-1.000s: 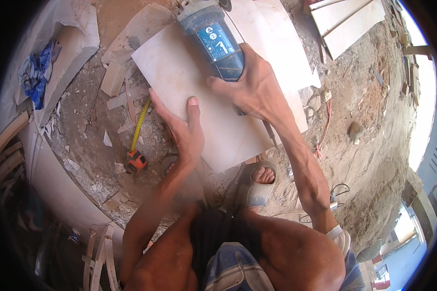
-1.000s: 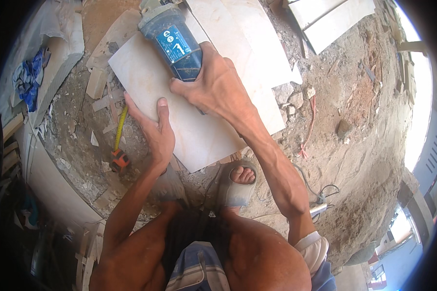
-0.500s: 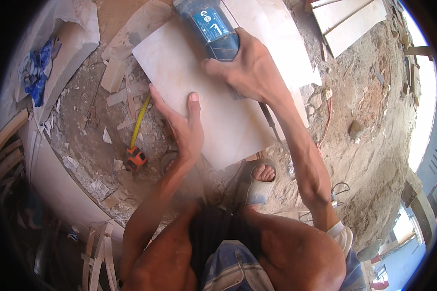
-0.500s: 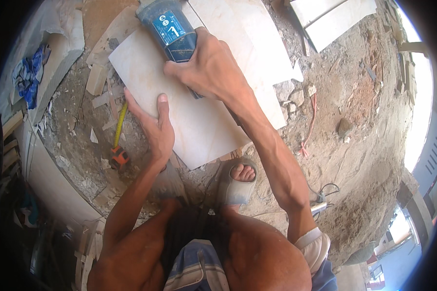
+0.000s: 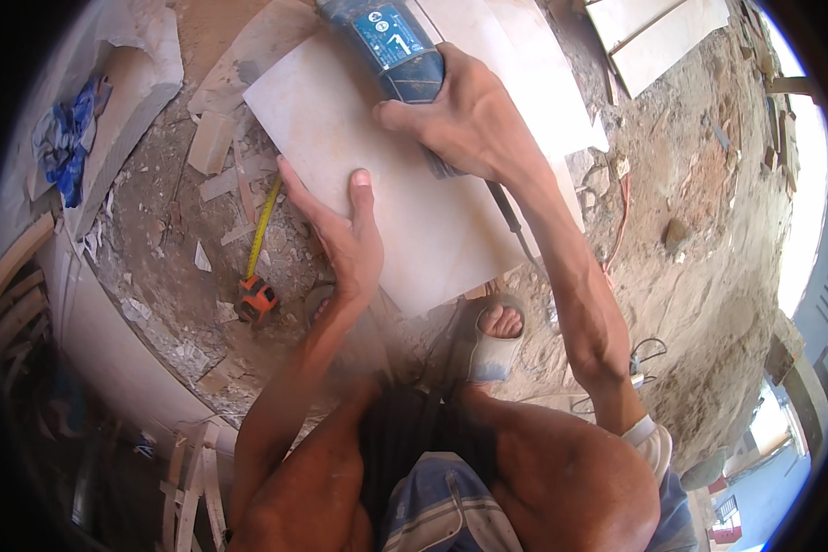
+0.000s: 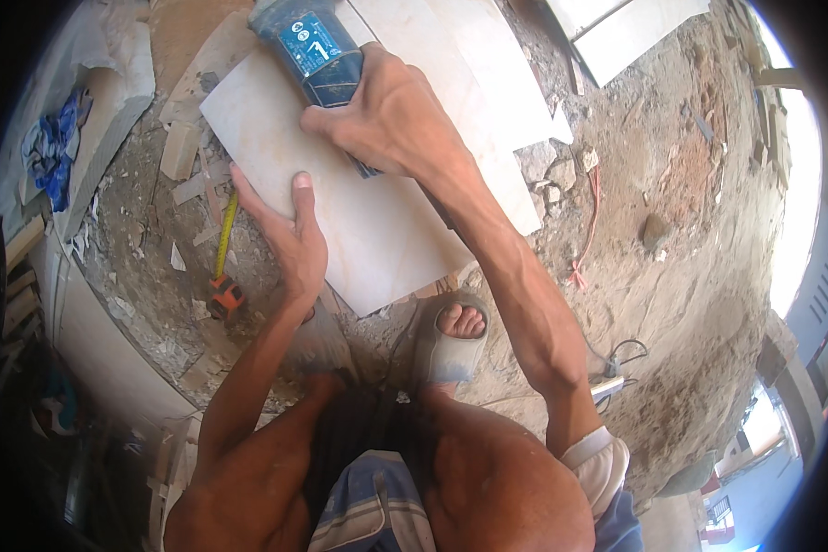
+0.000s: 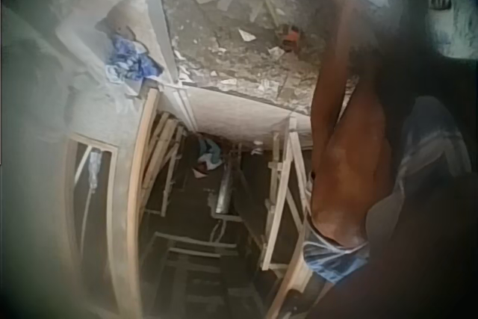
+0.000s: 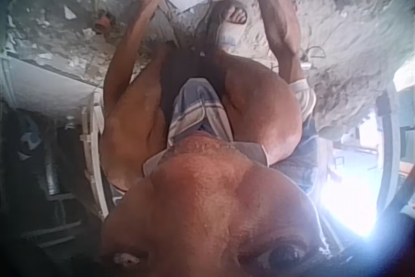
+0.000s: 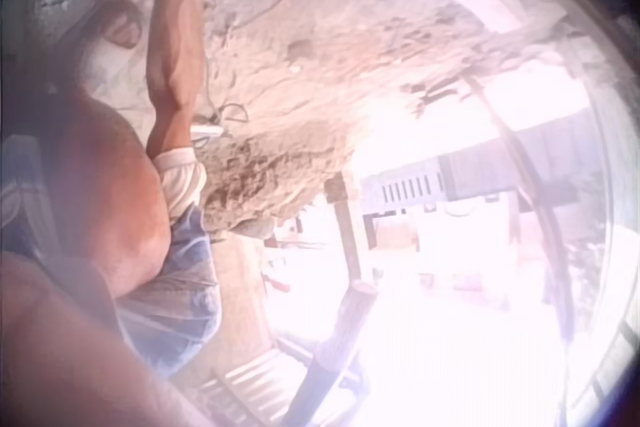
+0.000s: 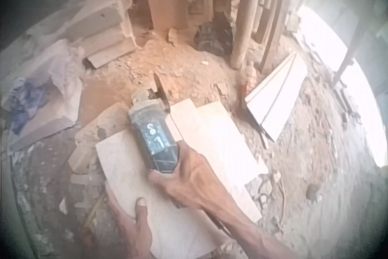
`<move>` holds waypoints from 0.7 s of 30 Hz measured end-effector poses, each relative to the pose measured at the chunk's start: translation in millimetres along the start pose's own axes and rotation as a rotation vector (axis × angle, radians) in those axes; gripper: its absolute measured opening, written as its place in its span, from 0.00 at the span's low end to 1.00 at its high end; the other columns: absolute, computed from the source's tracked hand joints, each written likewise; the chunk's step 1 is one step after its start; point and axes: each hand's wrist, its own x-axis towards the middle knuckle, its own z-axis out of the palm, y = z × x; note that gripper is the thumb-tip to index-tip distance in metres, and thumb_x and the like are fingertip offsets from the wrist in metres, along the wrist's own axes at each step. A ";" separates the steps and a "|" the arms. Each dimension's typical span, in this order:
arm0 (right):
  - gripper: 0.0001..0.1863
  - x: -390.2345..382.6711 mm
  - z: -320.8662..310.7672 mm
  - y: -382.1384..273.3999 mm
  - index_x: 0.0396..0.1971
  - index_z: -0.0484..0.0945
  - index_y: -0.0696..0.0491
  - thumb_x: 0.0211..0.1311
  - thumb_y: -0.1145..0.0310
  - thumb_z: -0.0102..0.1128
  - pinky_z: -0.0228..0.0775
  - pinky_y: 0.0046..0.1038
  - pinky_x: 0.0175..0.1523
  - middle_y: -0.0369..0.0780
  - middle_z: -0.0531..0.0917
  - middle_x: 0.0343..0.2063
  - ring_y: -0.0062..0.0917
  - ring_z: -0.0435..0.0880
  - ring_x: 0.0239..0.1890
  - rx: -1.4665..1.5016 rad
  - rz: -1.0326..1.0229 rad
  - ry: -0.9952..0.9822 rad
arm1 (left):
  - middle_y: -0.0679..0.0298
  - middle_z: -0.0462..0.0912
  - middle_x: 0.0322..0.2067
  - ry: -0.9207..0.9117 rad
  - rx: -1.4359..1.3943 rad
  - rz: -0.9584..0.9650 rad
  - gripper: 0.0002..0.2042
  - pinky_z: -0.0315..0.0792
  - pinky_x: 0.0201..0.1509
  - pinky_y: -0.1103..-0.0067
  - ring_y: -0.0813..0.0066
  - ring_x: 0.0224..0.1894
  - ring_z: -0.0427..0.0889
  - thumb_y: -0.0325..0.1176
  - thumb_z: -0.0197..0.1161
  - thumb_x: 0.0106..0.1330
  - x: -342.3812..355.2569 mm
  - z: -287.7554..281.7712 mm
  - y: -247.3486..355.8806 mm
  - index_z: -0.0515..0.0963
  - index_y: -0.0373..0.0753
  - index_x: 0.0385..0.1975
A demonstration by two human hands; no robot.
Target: The person cuts a tile with a grinder while crouching on the floor, then picks up the cut tile and carries it through a doorway into another room where other workers are installing floor tiles.
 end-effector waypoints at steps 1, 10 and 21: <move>0.38 -0.6 -0.3 0.4 0.48 0.81 0.76 0.52 0.53 0.78 0.87 0.40 0.38 0.58 0.90 0.30 0.44 0.94 0.31 0.003 0.002 -0.001 | 0.30 0.53 0.81 0.002 0.000 0.000 0.48 0.64 0.82 0.53 0.39 0.80 0.65 0.45 0.64 0.84 -0.3 0.3 -0.7 0.38 0.29 0.88; 0.38 -4.1 1.2 4.7 0.48 0.81 0.76 0.52 0.53 0.78 0.87 0.41 0.38 0.59 0.90 0.30 0.44 0.94 0.33 -0.007 0.006 -0.005 | 0.34 0.52 0.83 0.006 0.043 0.095 0.45 0.62 0.84 0.55 0.41 0.82 0.63 0.43 0.63 0.85 1.5 0.5 0.7 0.43 0.32 0.89; 0.38 -8.3 1.7 9.8 0.47 0.82 0.76 0.52 0.52 0.78 0.87 0.42 0.41 0.59 0.90 0.30 0.47 0.94 0.34 -0.024 -0.015 0.010 | 0.35 0.54 0.83 0.008 0.028 0.104 0.44 0.62 0.84 0.56 0.43 0.82 0.64 0.43 0.63 0.86 0.5 2.4 -0.3 0.44 0.31 0.88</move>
